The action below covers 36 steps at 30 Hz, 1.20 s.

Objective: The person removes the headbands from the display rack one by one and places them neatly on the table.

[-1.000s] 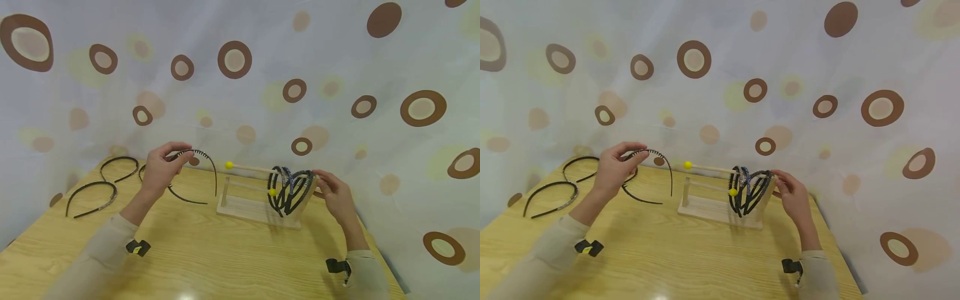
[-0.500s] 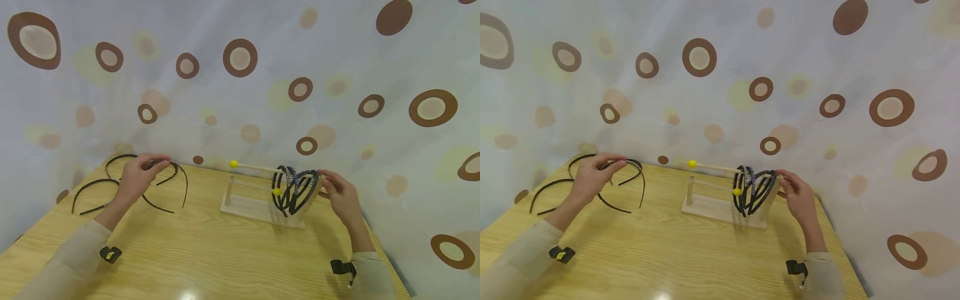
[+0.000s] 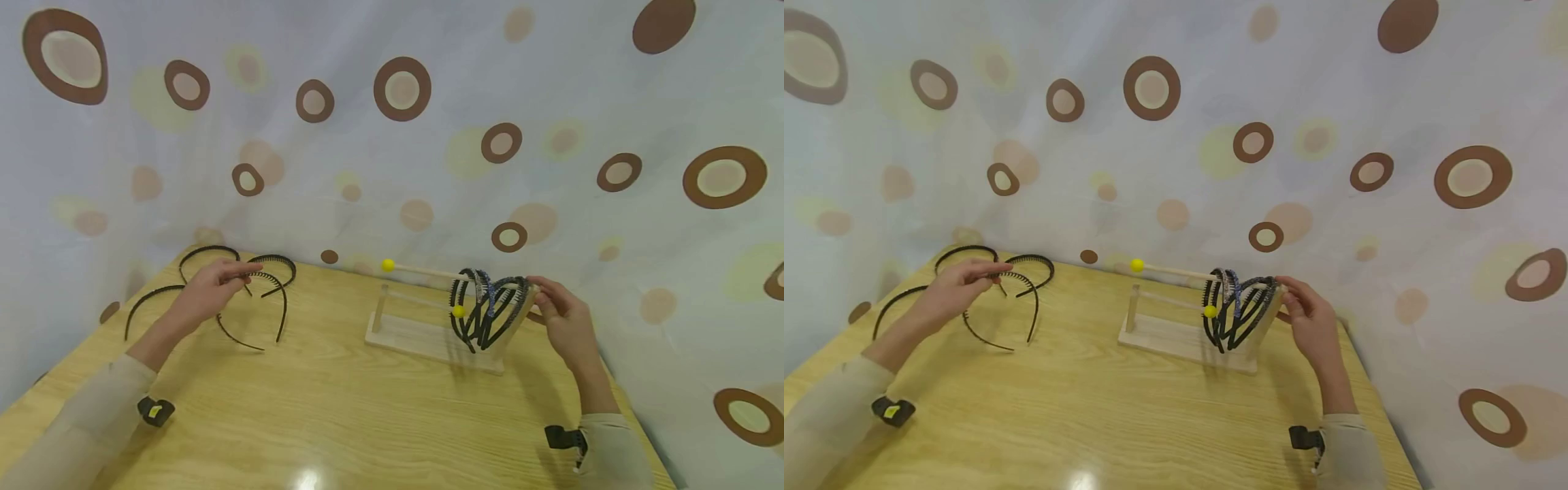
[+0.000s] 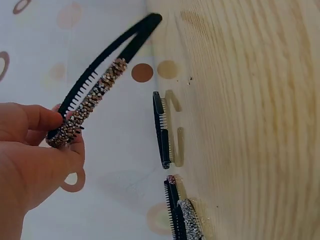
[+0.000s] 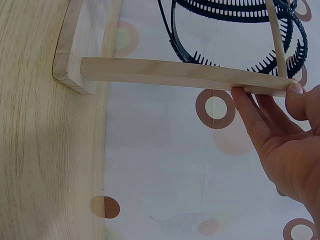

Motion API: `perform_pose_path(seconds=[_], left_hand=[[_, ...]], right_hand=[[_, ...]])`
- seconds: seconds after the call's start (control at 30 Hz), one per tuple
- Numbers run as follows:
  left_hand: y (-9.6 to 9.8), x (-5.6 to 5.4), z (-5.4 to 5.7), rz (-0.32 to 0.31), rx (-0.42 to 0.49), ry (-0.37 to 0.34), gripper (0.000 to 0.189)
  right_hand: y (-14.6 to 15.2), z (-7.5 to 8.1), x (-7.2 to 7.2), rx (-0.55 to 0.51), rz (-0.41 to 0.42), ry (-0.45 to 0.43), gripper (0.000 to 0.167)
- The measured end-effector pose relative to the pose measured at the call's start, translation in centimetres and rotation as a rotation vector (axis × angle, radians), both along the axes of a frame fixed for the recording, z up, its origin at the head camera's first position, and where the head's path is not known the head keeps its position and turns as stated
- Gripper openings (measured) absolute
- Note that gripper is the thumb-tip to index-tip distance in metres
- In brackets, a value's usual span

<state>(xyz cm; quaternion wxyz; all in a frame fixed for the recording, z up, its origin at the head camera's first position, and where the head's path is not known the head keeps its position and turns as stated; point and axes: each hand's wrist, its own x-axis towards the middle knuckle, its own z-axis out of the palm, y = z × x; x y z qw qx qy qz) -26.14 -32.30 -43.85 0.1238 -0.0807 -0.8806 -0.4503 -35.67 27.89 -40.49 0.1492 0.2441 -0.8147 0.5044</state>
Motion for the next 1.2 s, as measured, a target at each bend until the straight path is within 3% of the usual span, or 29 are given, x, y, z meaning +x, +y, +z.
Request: perform_pose_path(seconds=[0.13,0.37,0.6,0.93,1.2], left_hand=[[-0.8,-0.1,-0.7,0.002,0.023,0.01,0.041],[-2.0,-0.1,-1.0,0.111,0.125,-0.045,0.039],[-3.0,-0.1,-1.5,0.082,0.146,-0.16,0.041],[-4.3,-0.1,-1.5,-0.043,0.114,-0.239,0.049],[-4.3,-0.5,-2.6,0.055,-0.099,-0.151,0.023]], right_hand=[[0.0,-0.1,-0.2,0.001,-0.003,0.003,0.039],[-0.1,0.0,0.1,-0.013,-0.002,-0.01,0.039],[0.0,-0.3,0.1,0.001,-0.013,-0.014,0.039],[-0.1,-0.2,-0.1,0.007,-0.009,0.003,0.039],[-0.3,0.0,0.3,0.018,-0.013,-0.003,0.04]])
